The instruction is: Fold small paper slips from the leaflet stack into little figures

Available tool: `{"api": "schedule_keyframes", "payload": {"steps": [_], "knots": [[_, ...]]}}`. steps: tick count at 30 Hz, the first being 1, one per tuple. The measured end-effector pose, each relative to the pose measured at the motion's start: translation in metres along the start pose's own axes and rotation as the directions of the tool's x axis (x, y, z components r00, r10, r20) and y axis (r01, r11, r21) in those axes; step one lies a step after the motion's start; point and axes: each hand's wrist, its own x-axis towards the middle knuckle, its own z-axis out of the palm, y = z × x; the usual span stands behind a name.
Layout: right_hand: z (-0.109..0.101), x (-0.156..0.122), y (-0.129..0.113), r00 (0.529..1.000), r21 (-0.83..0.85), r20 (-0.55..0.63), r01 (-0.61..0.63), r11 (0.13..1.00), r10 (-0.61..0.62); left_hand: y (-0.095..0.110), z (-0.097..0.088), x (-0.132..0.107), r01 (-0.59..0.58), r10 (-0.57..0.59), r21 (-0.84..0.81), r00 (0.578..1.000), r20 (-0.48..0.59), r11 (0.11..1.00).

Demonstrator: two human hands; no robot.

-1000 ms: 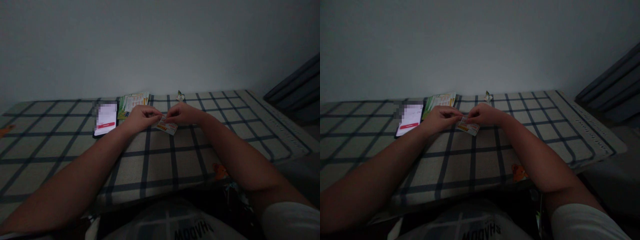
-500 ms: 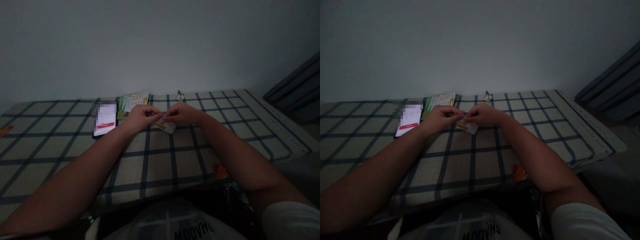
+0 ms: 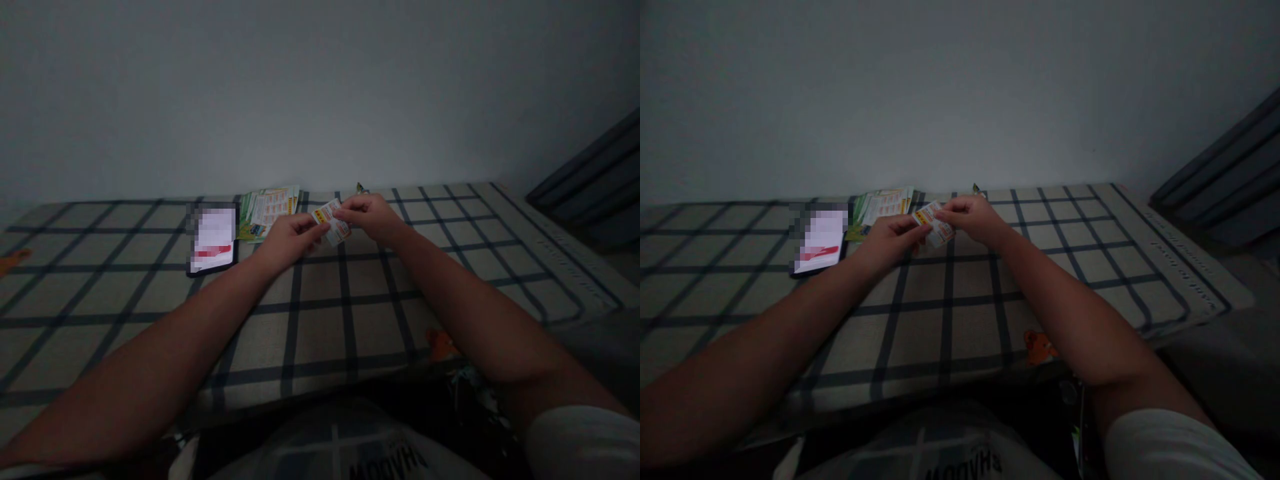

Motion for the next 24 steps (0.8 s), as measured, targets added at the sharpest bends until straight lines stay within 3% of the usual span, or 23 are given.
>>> {"api": "schedule_keyframes", "payload": {"steps": [12, 18, 24], "knots": [[0.0061, 0.0007, 0.0027, 0.997, 0.085, -0.009, -0.075, 0.994, 0.076, -0.0034, -0.0027, 0.0030, 0.013, -0.012, 0.065, 1.000, -0.009, 0.998], [0.0042, 0.0017, 0.0032, 0.997, 0.105, -0.068, -0.022, 0.994, 0.029, -0.0046, -0.0039, 0.0030, 0.012, -0.016, 0.068, 0.998, 0.058, 0.998], [0.0033, 0.0008, 0.0019, 0.995, 0.002, -0.089, 0.034, 0.999, -0.034, -0.0052, 0.0002, 0.0022, 0.030, -0.034, 0.062, 0.997, 0.062, 0.998]]}}
